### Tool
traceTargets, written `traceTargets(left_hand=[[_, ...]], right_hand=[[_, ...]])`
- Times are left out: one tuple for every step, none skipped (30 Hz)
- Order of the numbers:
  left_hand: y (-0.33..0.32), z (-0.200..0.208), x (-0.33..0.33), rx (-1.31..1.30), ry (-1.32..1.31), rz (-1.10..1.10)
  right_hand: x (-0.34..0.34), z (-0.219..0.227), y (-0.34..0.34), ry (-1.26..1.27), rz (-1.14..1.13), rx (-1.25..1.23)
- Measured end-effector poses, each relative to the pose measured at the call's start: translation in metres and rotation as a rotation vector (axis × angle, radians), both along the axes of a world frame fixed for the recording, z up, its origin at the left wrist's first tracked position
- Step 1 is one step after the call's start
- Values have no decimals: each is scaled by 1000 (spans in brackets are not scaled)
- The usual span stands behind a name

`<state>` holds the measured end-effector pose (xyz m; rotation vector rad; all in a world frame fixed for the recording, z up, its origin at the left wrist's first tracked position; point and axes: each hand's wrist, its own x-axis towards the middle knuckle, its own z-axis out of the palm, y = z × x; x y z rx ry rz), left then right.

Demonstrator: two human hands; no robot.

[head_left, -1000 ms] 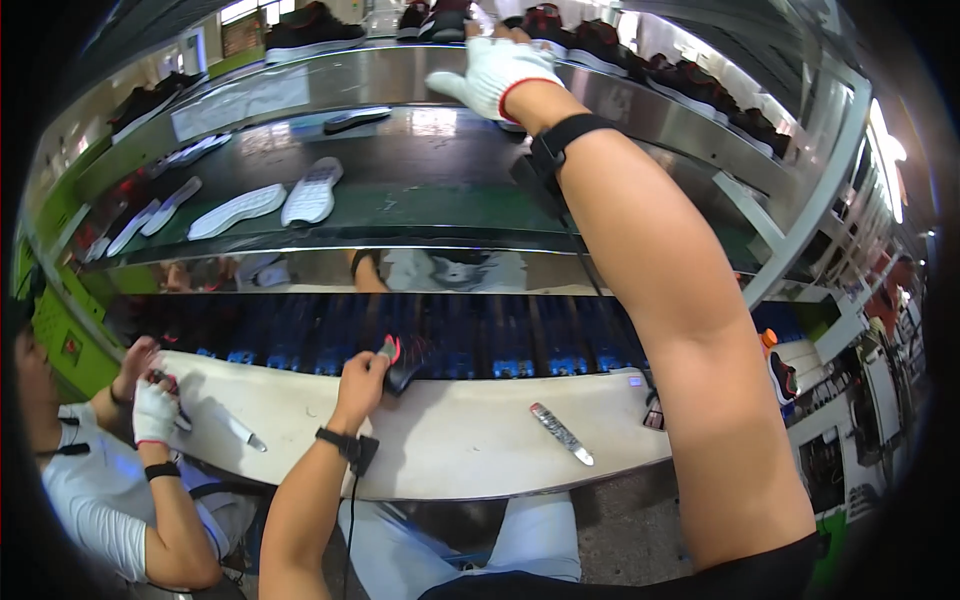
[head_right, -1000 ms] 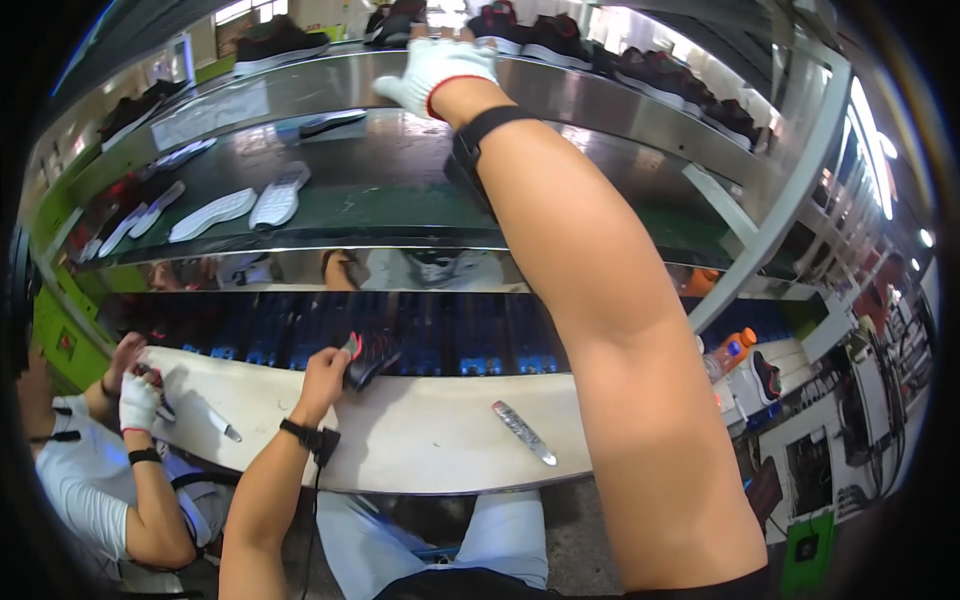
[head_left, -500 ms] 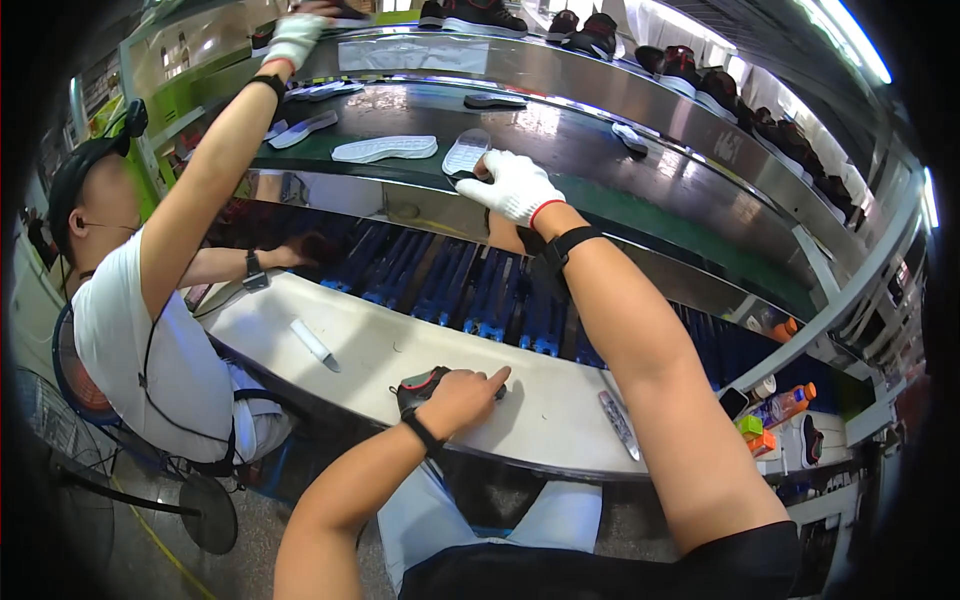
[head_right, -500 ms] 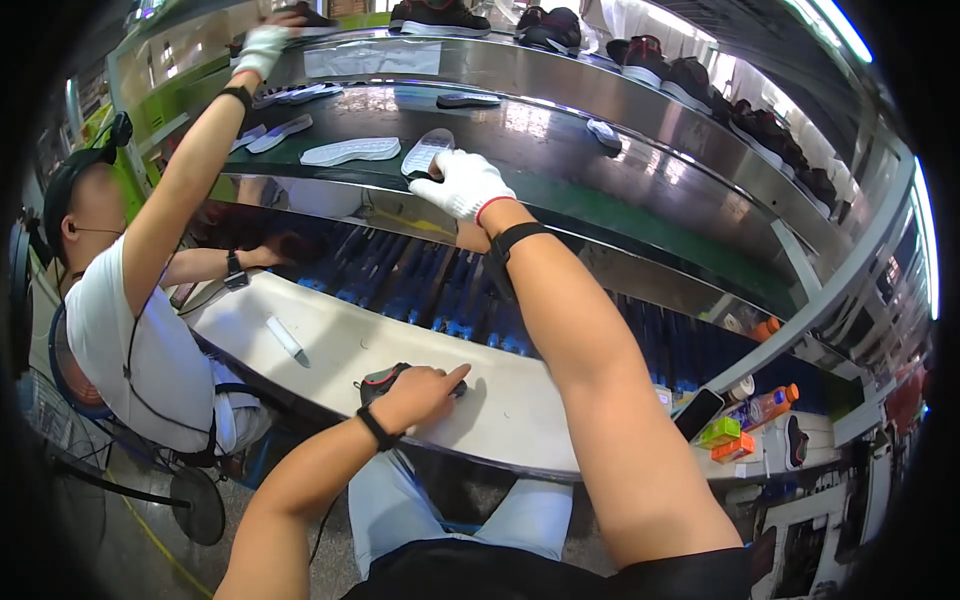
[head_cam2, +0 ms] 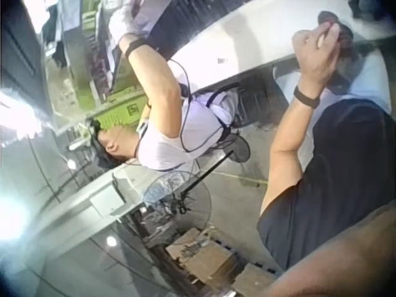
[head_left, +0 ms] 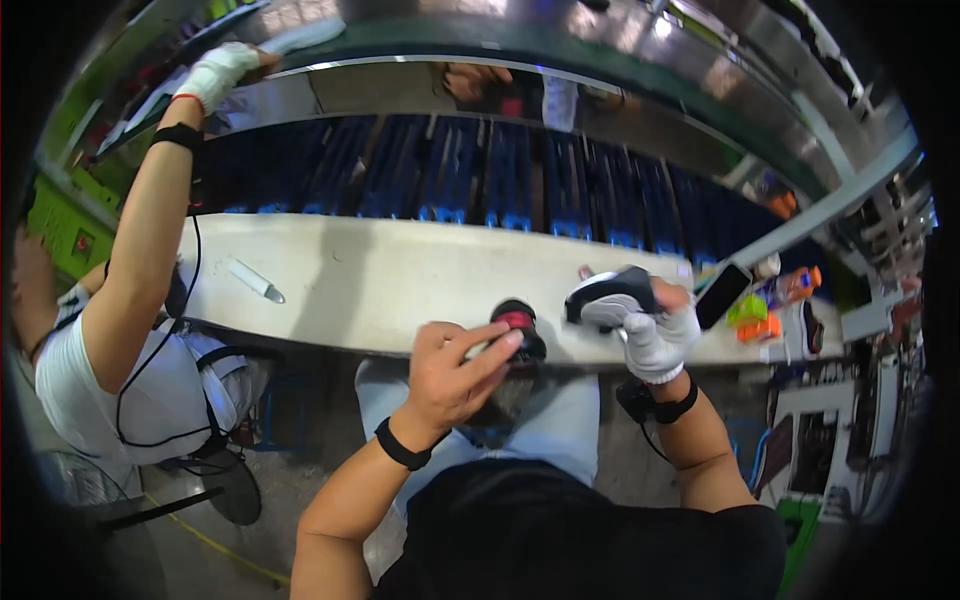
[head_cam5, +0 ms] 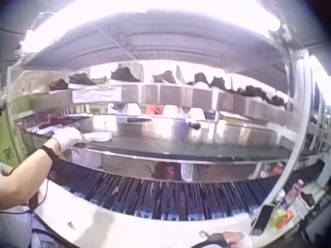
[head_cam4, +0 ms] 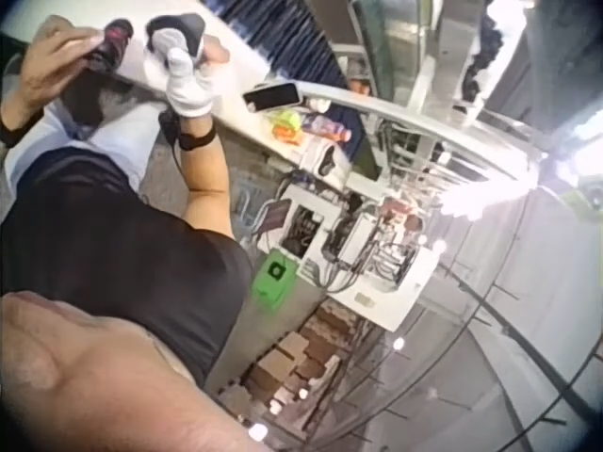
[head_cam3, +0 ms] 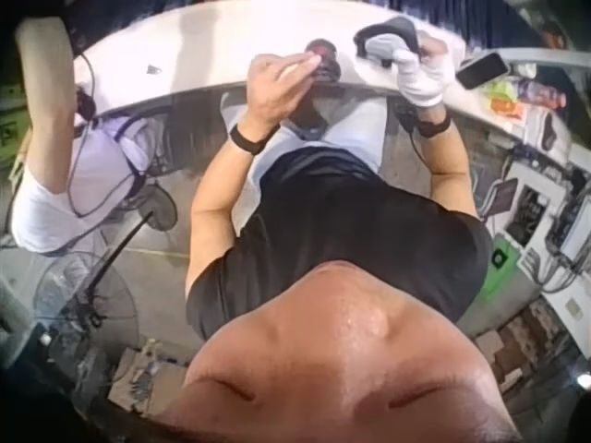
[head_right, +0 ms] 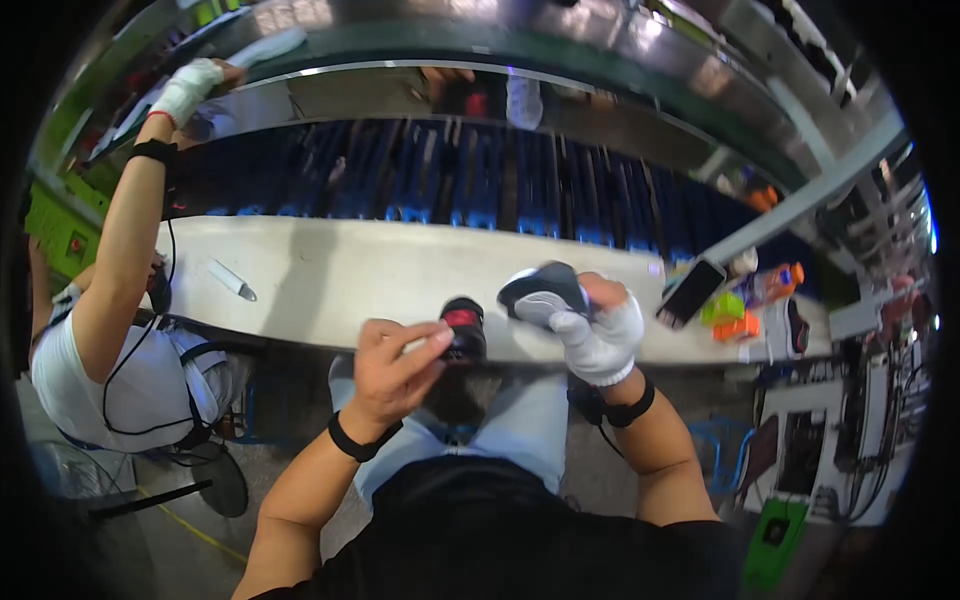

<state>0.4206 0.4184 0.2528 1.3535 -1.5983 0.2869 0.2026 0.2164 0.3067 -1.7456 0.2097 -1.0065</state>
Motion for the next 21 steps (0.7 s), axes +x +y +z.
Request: traceTargets(left_hand=[[-1, -3, -2, 29, 76, 15], [0, -5, -6, 58, 148, 33], [5, -5, -14, 220, 429, -8], [4, -9, -22, 245, 421, -11], [2, -16, -29, 131, 513, -29], [2, -15, -35, 18, 610, -54], [13, -11, -32, 153, 577, -72], [15, -7, -33, 171, 572, -78], [16, -3, -34, 155, 486, -102], [17, 0, -34, 136, 401, -126], [15, 1, -35, 133, 388, -103], [15, 1, -35, 141, 391, -104], [14, 0, -33, 136, 353, -106], [14, 0, -32, 129, 316, -108], [14, 0, -33, 131, 324, -108], [13, 0, -33, 140, 298, -85], [13, 1, -34, 148, 273, -63], [15, 2, -34, 148, 281, -60], [16, 3, -34, 188, 288, -48], [17, 4, -34, 229, 295, -36], [18, 4, -34, 231, 302, -34]], right_hand=[[-8, -26, 8, -88, 17, 77], [-32, -45, 20, 90, 76, 370], [-27, -57, 32, 40, 70, 261], [-15, -64, 44, -13, 62, 141], [-9, -65, 53, 1, 81, 90], [-11, -70, 61, 45, 115, 123], [-7, -76, 66, 1, 115, 84], [-2, -81, 69, -43, 118, 42], [0, -82, 72, -47, 108, 54], [2, -80, 74, -27, 60, -34], [3, -79, 75, -6, 14, -123], [2, -79, 74, -3, 11, -116], [0, -79, 73, 20, 7, -163], [-1, -78, 72, 45, 4, -211], [-1, -78, 71, 52, 5, -209], [-1, -77, 70, 44, -4, -253], [0, -77, 69, 37, -11, -297], [0, -75, 67, 44, -7, -296], [1, -72, 66, 54, -11, -317], [1, -70, 66, 64, -15, -338], [1, -70, 66, 70, -11, -336]])
